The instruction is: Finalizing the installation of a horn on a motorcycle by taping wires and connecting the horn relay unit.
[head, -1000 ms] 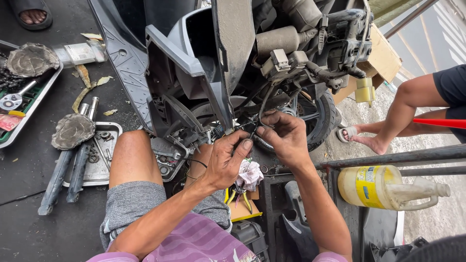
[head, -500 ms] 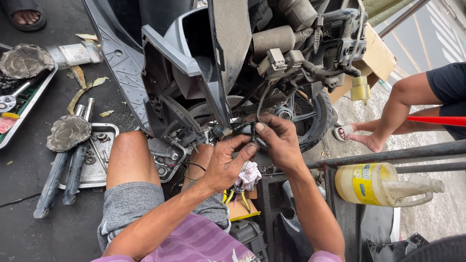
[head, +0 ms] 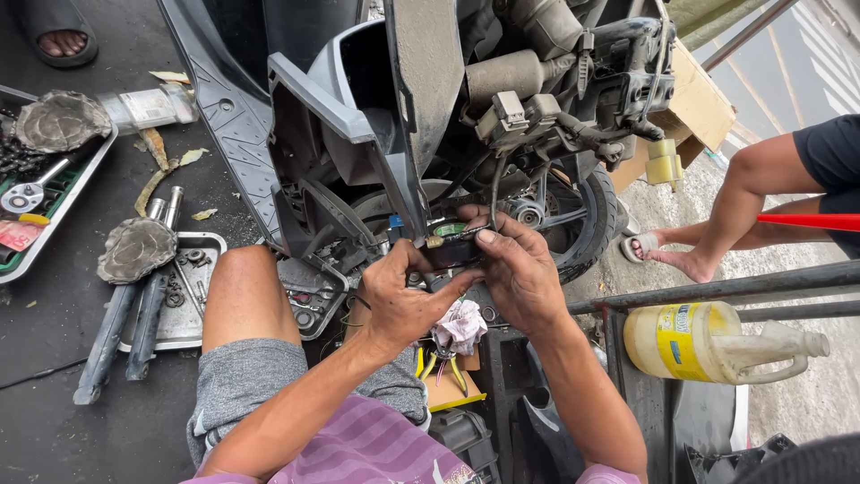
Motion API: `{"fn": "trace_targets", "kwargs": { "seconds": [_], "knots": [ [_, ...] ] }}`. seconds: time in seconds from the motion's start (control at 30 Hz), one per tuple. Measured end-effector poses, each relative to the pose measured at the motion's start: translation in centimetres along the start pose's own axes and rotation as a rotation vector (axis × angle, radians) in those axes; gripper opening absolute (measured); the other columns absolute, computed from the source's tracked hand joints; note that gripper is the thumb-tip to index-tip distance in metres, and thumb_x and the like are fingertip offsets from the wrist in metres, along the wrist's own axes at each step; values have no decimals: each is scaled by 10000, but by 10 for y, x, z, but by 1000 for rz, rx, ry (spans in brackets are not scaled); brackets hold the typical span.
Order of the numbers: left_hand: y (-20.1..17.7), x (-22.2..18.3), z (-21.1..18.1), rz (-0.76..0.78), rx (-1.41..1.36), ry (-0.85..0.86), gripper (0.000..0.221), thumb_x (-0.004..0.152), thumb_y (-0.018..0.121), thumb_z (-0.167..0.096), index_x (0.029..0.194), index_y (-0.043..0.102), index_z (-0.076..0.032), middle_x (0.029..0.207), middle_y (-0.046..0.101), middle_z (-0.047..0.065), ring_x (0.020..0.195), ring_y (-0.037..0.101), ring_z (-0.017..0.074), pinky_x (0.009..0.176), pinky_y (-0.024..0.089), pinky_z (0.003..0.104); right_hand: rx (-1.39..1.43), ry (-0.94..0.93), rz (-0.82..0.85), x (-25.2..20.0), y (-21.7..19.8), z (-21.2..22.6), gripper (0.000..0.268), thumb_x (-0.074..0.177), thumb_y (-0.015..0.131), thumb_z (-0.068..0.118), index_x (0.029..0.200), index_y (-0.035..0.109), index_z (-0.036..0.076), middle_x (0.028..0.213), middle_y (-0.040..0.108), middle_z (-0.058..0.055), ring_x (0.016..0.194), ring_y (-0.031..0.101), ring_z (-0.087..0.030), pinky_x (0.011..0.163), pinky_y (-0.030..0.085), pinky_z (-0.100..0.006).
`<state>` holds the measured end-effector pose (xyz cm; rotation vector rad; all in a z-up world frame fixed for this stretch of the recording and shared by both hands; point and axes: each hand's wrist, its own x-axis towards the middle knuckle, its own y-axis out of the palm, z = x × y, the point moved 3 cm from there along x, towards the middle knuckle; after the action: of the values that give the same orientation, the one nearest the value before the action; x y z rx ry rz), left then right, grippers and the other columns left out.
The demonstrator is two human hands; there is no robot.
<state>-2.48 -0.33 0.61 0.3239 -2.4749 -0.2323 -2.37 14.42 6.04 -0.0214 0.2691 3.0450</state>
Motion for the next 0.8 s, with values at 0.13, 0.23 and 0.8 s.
{"fn": "trace_targets", "kwargs": {
  "seconds": [0.13, 0.23, 0.8],
  "knots": [
    [-2, 11, -7, -8, -127, -140, 618, 654, 992, -242, 880, 457, -29, 612, 682, 159, 536, 727, 249, 514, 562, 275, 13, -17, -54, -7, 24, 9, 182, 897, 658, 89, 972, 654, -76, 1199, 629, -228, 823, 659, -211, 480, 642, -373],
    [3, 8, 1, 62, -83, -272, 826, 629, 980, -251, 1160, 402, 8, 781, 731, 246, 648, 745, 394, 557, 624, 439, 52, -31, -158, -10, 25, 6, 186, 872, 607, 63, 1011, 657, -51, 1125, 663, -159, 741, 642, -130, 465, 514, -200],
    [-1, -6, 5, -48, 7, -68, 181, 799, 866, -86, 913, 729, -114, 645, 736, 42, 375, 541, 141, 372, 389, 236, -141, -86, 88, 1, -3, 5, 939, 628, 870, -7, 1480, 477, -45, 996, 641, -203, 849, 721, -226, 755, 648, -298]
  ]
}}
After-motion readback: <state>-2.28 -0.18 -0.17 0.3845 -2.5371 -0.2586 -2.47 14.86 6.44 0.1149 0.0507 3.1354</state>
